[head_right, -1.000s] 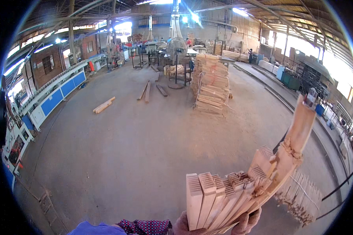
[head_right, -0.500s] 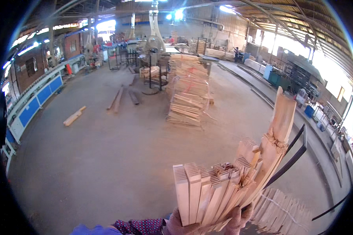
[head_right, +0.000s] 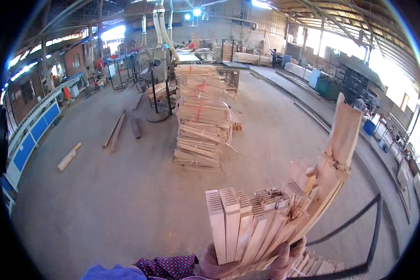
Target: The person walks through a workshop carrying wooden planks and places them on a table. They then pick up a stack of planks, separate them, and arrange them into neat piles on the table surface.
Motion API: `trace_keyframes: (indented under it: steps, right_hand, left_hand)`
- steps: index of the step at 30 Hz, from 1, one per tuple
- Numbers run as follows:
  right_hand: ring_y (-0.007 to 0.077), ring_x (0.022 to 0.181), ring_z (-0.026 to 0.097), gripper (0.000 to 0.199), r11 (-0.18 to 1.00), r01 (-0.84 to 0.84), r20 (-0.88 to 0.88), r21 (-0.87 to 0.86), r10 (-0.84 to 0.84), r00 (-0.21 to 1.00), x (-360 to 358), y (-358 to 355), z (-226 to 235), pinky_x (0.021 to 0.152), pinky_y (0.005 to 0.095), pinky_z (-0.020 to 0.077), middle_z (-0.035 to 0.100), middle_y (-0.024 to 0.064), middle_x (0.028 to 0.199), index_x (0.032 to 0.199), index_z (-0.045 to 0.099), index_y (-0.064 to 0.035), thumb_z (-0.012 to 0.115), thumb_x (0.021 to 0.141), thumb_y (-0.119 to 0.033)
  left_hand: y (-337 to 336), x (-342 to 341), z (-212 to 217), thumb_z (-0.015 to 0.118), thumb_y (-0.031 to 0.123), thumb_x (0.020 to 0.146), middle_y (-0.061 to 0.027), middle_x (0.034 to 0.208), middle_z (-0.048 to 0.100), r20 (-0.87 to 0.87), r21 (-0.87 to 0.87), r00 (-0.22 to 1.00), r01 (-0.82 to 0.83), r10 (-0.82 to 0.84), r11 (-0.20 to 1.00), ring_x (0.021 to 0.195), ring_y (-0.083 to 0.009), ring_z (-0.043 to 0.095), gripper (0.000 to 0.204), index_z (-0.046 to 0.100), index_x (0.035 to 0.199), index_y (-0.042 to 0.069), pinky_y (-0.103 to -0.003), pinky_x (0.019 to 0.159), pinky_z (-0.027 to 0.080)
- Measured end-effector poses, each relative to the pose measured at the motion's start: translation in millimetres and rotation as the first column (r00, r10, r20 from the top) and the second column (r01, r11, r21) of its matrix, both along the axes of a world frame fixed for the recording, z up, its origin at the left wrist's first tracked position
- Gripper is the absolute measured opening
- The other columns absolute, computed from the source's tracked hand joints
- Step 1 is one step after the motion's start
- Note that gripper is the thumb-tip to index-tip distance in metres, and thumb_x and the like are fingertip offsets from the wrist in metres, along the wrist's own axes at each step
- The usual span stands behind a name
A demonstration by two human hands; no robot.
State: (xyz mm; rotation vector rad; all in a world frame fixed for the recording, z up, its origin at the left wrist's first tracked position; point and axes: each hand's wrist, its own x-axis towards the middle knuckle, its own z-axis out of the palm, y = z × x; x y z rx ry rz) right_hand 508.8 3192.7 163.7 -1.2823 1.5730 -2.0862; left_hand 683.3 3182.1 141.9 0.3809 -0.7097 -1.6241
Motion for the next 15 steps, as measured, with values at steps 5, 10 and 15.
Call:
trace_keyframes:
  steps: [5,10,15]
  right_hand:
    - [0.0208,0.110,0.052,0.067,0.999,-0.043,0.089,0.025,0.040,0.995,-49.2,-124.6,18.0,0.098,0.0346,0.0390,0.057,0.0118,0.120,0.130,0.048,0.0039,0.063,0.087,-0.046]
    - [0.0208,0.110,0.052,0.066,1.000,-0.025,0.033,-0.002,0.025,0.999,-111.4,-227.9,4.9,0.096,0.0347,0.0400,0.057,0.0122,0.120,0.129,0.048,0.0044,0.064,0.087,-0.044]
    - [0.0231,0.112,0.051,0.064,1.000,0.018,0.076,0.008,-0.019,0.997,-188.5,-323.6,9.5,0.099,0.0362,0.0390,0.054,0.0127,0.120,0.131,0.046,0.0043,0.066,0.080,-0.028]
  left_hand:
    - [-107.3,-32.0,-0.9,0.071,-0.001,0.080,-0.0104,0.131,0.055,0.367,-0.085,0.930,0.010,0.021,0.996,0.119,-0.0221,0.055,0.066,0.041,0.138,0.008,-0.041,0.100,0.046]
    - [-194.8,-109.6,24.8,0.068,-0.009,0.079,-0.0135,0.126,0.059,0.035,-0.020,0.990,-0.134,0.135,0.991,0.116,-0.0244,0.057,0.063,0.043,0.134,0.008,-0.044,0.095,0.050]
    - [-307.1,-187.0,16.3,0.075,0.000,0.077,-0.0139,0.127,0.058,-0.008,0.103,0.998,-0.055,0.056,0.993,0.114,-0.0243,0.058,0.066,0.042,0.134,0.006,-0.042,0.095,0.050]
